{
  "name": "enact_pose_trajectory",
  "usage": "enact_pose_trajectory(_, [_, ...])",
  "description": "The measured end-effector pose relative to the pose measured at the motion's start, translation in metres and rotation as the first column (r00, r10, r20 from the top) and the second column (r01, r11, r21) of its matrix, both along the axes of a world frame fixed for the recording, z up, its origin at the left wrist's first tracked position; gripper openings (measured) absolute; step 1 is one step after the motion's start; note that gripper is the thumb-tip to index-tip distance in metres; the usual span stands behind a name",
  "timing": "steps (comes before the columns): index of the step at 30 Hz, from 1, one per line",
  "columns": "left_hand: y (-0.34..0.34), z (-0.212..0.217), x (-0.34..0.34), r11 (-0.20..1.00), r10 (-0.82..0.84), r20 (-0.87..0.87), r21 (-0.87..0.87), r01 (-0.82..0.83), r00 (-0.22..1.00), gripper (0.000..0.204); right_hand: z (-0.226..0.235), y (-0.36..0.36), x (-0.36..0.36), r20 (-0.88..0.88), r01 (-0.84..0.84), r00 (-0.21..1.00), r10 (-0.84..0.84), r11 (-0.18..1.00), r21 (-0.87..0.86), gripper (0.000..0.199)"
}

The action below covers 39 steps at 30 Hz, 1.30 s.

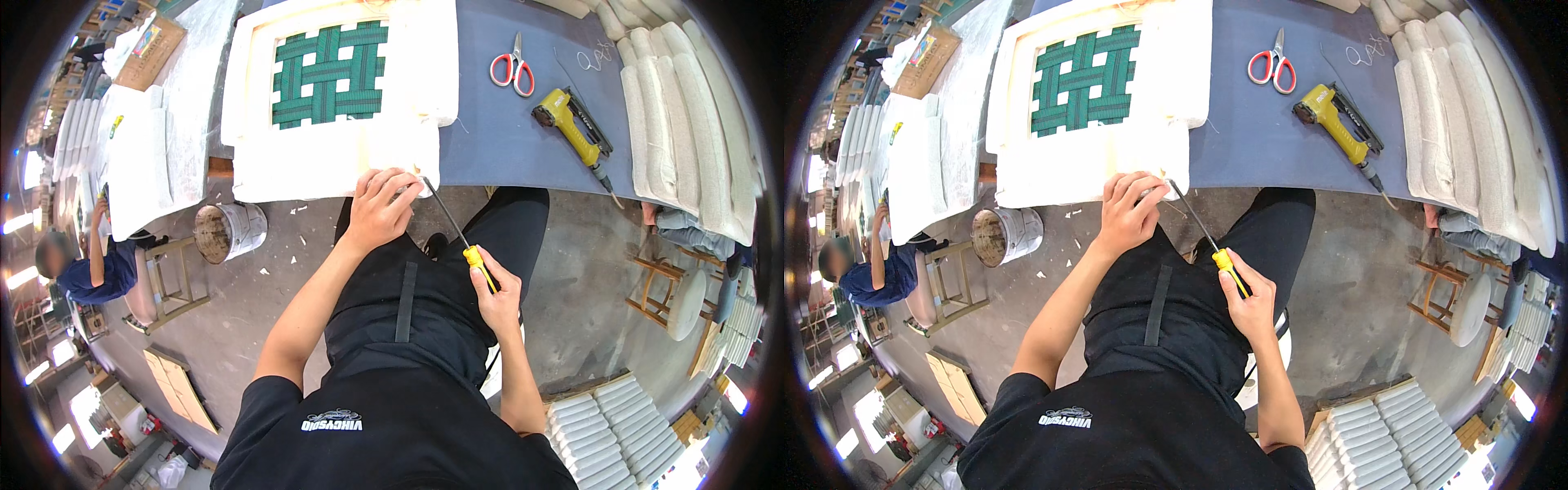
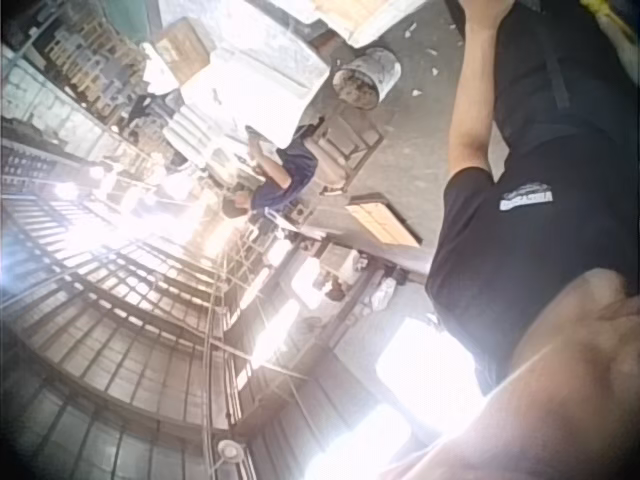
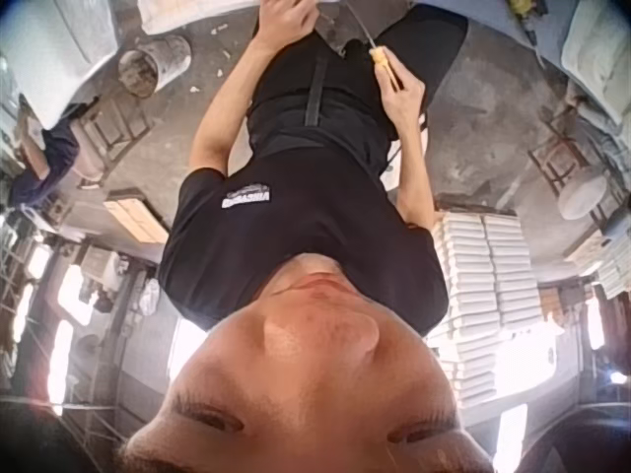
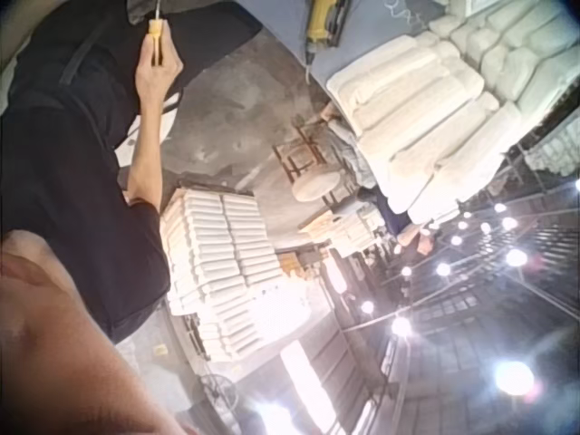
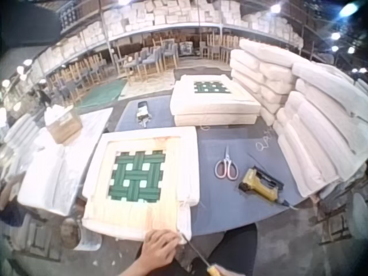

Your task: The person staples white fabric onto the underside of a cushion frame with a green woven seat. They repeatedly pull the fabric taut, use a staple gun to secure it, and trim excess material with a utility knife. The person rotates the cushion to work on different sides and continues stapling until the fabric is secured.

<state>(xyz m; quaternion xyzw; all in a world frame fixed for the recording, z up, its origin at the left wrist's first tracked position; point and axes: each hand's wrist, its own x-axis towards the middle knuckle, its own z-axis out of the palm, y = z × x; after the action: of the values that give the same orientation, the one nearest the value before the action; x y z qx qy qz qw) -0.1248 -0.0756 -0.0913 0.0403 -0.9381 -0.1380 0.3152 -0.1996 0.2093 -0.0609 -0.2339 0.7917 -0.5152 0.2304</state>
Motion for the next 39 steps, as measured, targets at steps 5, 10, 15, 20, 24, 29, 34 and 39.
enact_pose_trajectory(5, [0.001, 0.002, -0.002, 0.999, -0.006, -0.031, 0.038, 0.007, 0.999, 0.046, 0.001, 0.004, -0.007, 0.007, -0.011, 1.000, 0.011, 1.000, -0.001, 0.038])
enact_pose_trajectory(10, [-0.001, 0.000, -0.001, 1.000, -0.003, -0.023, 0.011, 0.004, 1.000, 0.044, 0.004, 0.002, -0.013, -0.006, -0.039, 0.999, 0.039, 0.999, 0.021, 0.038])
enact_pose_trajectory(15, [-0.001, 0.000, -0.001, 1.000, -0.003, -0.026, 0.011, 0.003, 1.000, 0.044, 0.004, 0.003, -0.014, -0.001, -0.044, 0.999, 0.044, 0.999, 0.022, 0.037])
enact_pose_trajectory(20, [0.001, 0.000, -0.001, 0.999, 0.001, -0.030, 0.033, 0.000, 1.000, 0.046, 0.003, 0.003, -0.018, -0.027, -0.070, 0.997, 0.071, 0.997, 0.038, 0.038])
enact_pose_trajectory(24, [0.000, -0.001, 0.000, 1.000, 0.001, -0.018, 0.028, -0.001, 1.000, 0.048, -0.003, 0.003, -0.006, 0.085, -0.030, 0.996, 0.031, 1.000, -0.006, 0.038])
enact_pose_trajectory(29, [0.000, 0.000, 0.000, 0.999, 0.002, -0.018, 0.034, -0.001, 1.000, 0.047, -0.003, 0.000, 0.006, 0.028, -0.001, 1.000, 0.002, 1.000, -0.006, 0.038])
enact_pose_trajectory(34, [0.001, 0.001, -0.002, 1.000, 0.002, -0.024, 0.019, -0.002, 1.000, 0.047, -0.003, -0.002, 0.010, 0.016, 0.016, 1.000, -0.016, 1.000, -0.006, 0.038])
enact_pose_trajectory(39, [0.000, 0.000, 0.002, 1.000, 0.013, -0.016, 0.023, -0.012, 1.000, 0.047, 0.005, 0.004, -0.003, 0.897, 0.192, 0.442, 0.026, 0.974, -0.123, 0.042])
